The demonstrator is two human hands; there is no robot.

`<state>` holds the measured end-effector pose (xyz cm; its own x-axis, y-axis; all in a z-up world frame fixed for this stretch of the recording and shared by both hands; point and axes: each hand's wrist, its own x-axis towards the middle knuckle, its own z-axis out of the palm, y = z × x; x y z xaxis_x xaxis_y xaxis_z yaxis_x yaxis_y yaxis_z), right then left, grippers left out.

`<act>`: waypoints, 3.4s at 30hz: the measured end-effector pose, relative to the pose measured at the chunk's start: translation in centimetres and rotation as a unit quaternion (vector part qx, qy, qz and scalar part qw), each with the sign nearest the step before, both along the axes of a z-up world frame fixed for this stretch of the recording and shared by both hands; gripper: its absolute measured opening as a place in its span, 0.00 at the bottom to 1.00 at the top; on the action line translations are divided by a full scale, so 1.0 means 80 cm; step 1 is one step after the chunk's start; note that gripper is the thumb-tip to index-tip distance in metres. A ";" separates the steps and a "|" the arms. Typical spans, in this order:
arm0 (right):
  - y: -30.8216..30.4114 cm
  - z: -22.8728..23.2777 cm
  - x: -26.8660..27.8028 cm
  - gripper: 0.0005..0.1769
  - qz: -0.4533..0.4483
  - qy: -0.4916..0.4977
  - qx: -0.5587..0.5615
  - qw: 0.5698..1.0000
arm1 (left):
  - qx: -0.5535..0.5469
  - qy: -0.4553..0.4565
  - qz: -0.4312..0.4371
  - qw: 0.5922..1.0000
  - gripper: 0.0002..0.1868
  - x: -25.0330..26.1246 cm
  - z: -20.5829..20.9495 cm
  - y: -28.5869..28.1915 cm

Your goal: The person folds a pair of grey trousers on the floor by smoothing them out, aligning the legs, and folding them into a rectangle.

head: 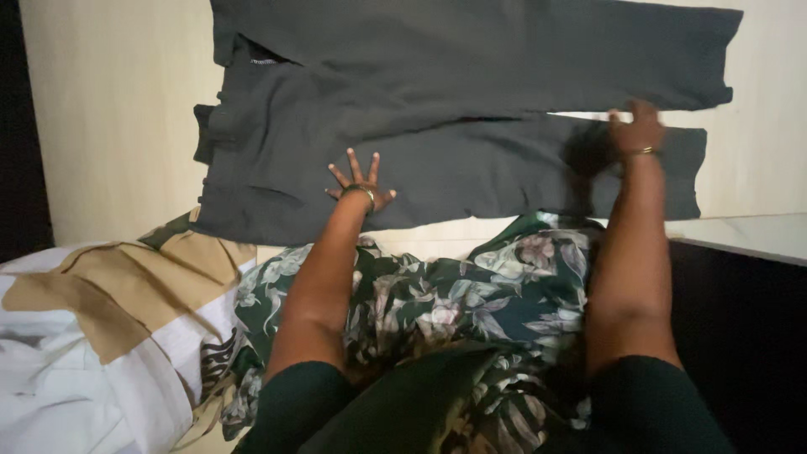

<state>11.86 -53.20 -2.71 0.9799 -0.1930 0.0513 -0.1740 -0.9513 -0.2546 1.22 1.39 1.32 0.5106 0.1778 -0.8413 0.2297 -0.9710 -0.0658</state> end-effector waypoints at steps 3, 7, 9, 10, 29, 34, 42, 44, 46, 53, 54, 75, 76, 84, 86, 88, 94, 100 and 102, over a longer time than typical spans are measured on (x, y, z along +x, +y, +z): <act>0.069 -0.002 -0.037 0.37 0.088 0.098 -0.038 0.991 | 0.001 -0.054 -0.018 0.998 0.48 0.008 0.007 0.008; 0.191 0.027 -0.069 0.43 0.045 0.278 -0.020 0.959 | 0.019 -0.152 0.006 0.988 0.45 0.014 0.012 0.013; 0.230 0.039 -0.069 0.42 0.068 0.284 -0.030 0.956 | 0.005 -0.135 0.037 0.990 0.44 0.021 0.012 0.017; 0.244 0.041 -0.066 0.42 0.069 0.287 -0.050 0.954 | -0.002 -0.125 0.054 0.991 0.43 0.024 0.010 0.018; 0.223 0.026 0.028 0.37 0.080 0.153 -0.056 0.983 | -0.037 -0.201 0.030 0.979 0.43 0.120 -0.024 0.046; 0.132 0.030 -0.003 0.35 -0.115 0.180 -0.056 0.975 | -0.021 -0.208 -0.007 0.978 0.41 0.094 -0.045 0.050; 0.017 0.048 -0.037 0.34 -0.306 0.188 0.042 0.932 | 0.018 -0.188 0.016 0.982 0.47 0.026 0.015 0.062; 0.014 0.039 -0.032 0.36 -0.233 0.117 0.046 0.964 | 0.003 -0.157 -0.021 0.987 0.49 0.006 0.036 0.031; 0.005 0.035 -0.034 0.33 -0.201 0.082 0.152 0.964 | -0.030 -0.111 -0.087 0.990 0.49 -0.014 0.044 -0.004; 0.002 0.030 -0.064 0.31 -0.138 0.049 0.124 0.981 | -0.005 -0.200 -0.116 0.973 0.29 -0.036 -0.020 -0.040; 0.005 0.029 -0.063 0.32 -0.129 0.074 0.125 0.981 | -0.010 -0.219 -0.119 0.968 0.24 -0.039 -0.030 -0.036; 0.080 0.022 -0.026 0.36 0.035 -0.060 -0.120 0.990 | -0.015 -0.093 -0.006 0.996 0.43 -0.033 -0.001 -0.045; 0.131 0.014 -0.038 0.30 0.079 -0.088 -0.068 0.991 | -0.017 -0.089 0.009 0.996 0.45 -0.034 -0.005 -0.047; 0.309 -0.011 -0.058 0.40 0.321 0.117 -0.148 0.928 | -0.035 -0.074 0.009 0.997 0.49 -0.032 -0.030 -0.042; 0.272 -0.005 -0.039 0.39 0.273 0.136 -0.161 0.939 | -0.037 -0.073 0.009 0.997 0.50 -0.032 -0.030 -0.040; 0.222 0.002 -0.018 0.40 0.241 0.127 -0.184 0.945 | -0.039 -0.073 0.007 0.997 0.50 -0.031 -0.029 -0.039; 0.054 -0.015 -0.004 0.38 -0.020 0.142 -0.084 0.986 | -0.043 -0.055 0.012 0.998 0.50 -0.027 -0.025 -0.040; -0.042 -0.006 -0.007 0.39 -0.096 0.121 -0.008 0.988 | -0.045 -0.057 0.011 0.997 0.50 -0.026 -0.026 -0.038; -0.065 -0.001 -0.025 0.36 -0.152 0.080 0.043 0.984 | -0.043 -0.067 0.010 0.997 0.50 -0.031 -0.029 -0.038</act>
